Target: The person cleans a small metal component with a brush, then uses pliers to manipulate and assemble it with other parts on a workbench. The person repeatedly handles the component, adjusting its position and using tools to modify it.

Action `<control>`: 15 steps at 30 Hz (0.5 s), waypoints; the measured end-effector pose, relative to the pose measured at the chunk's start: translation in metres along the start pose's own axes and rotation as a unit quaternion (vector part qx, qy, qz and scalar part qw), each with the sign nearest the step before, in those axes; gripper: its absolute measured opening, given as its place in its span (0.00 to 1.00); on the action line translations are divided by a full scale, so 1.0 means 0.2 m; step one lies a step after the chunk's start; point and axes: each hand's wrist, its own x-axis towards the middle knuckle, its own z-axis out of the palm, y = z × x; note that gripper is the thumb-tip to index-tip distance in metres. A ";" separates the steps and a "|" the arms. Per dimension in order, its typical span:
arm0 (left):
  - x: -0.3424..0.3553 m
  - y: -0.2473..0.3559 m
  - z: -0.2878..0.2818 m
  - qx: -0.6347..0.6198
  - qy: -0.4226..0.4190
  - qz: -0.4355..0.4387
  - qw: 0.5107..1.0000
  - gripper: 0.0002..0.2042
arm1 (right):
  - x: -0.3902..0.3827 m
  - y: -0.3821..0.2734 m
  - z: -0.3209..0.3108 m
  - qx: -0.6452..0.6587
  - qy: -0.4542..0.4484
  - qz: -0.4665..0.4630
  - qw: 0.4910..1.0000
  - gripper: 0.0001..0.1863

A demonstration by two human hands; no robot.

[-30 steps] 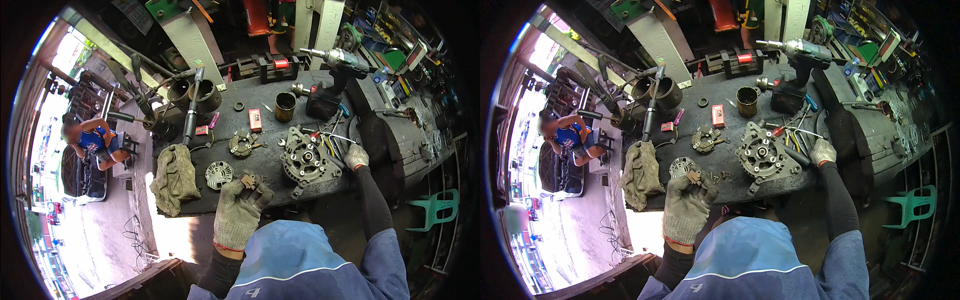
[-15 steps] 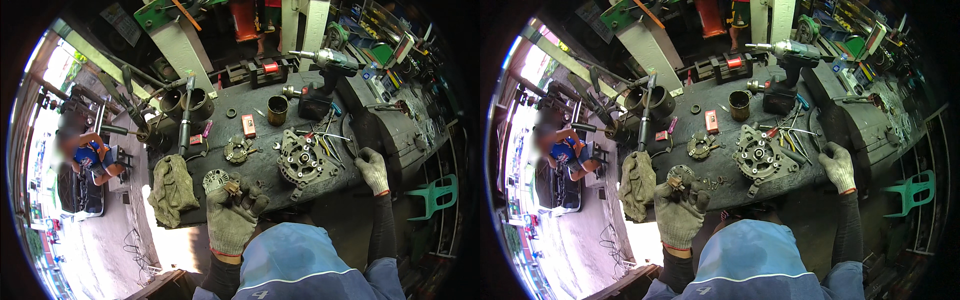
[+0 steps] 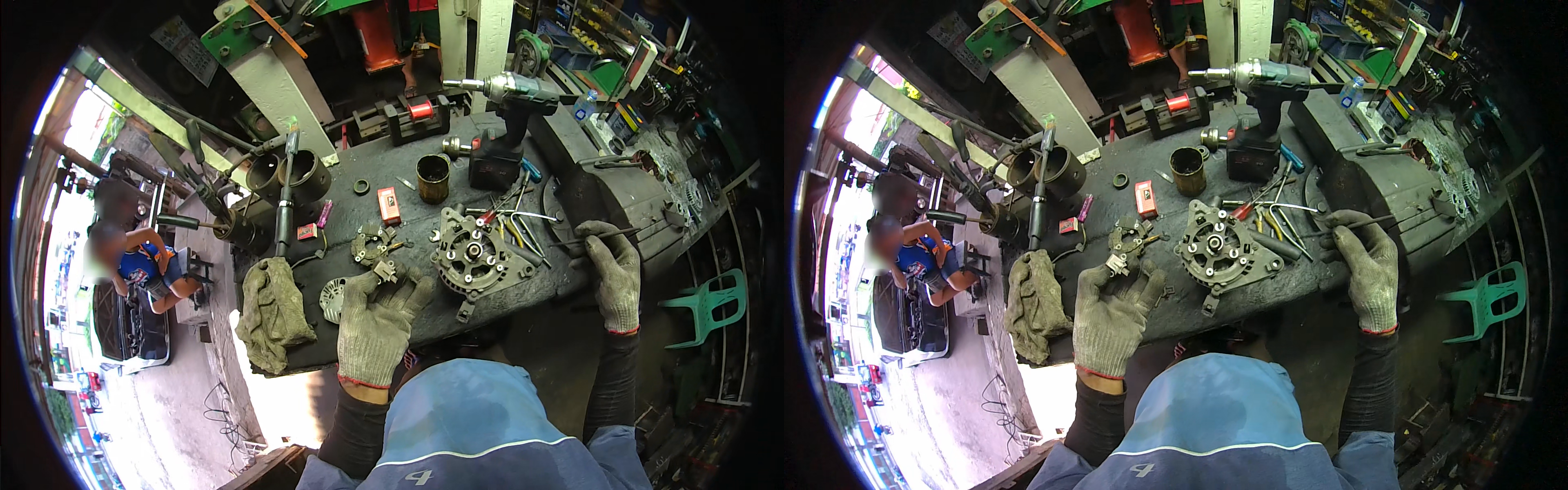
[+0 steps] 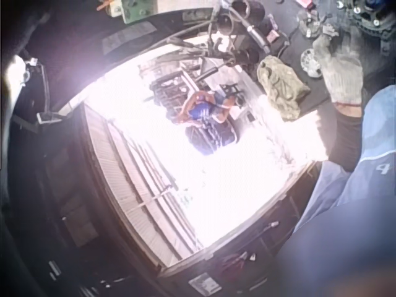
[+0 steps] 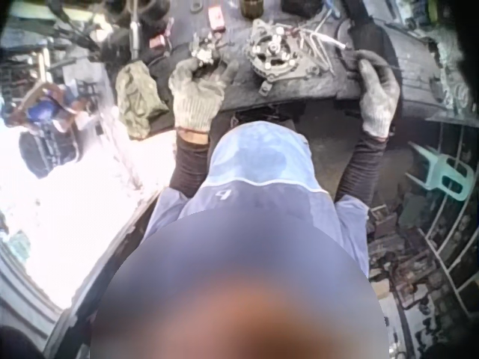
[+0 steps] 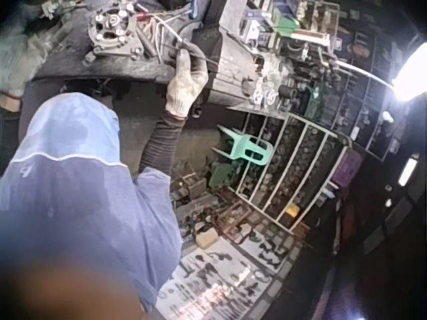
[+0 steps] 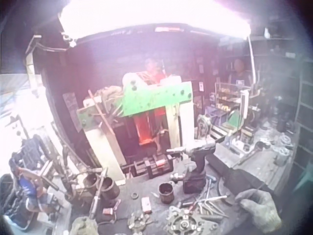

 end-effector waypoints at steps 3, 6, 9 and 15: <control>-0.02 -0.03 0.00 0.066 -0.007 0.080 0.995 0.09 | 0.04 -0.06 0.07 0.016 -0.002 -0.030 0.999 0.12; -0.05 -0.05 0.02 0.145 -0.004 0.145 0.979 0.12 | 0.13 -0.08 0.19 0.057 -0.021 -0.019 0.998 0.12; -0.08 -0.06 0.03 0.243 0.020 0.209 0.947 0.17 | 0.30 -0.06 0.37 0.014 -0.063 -0.064 0.996 0.12; -0.13 -0.05 -0.02 0.310 0.069 0.261 0.911 0.18 | 0.77 0.13 0.70 -0.231 -0.138 -0.124 0.955 0.13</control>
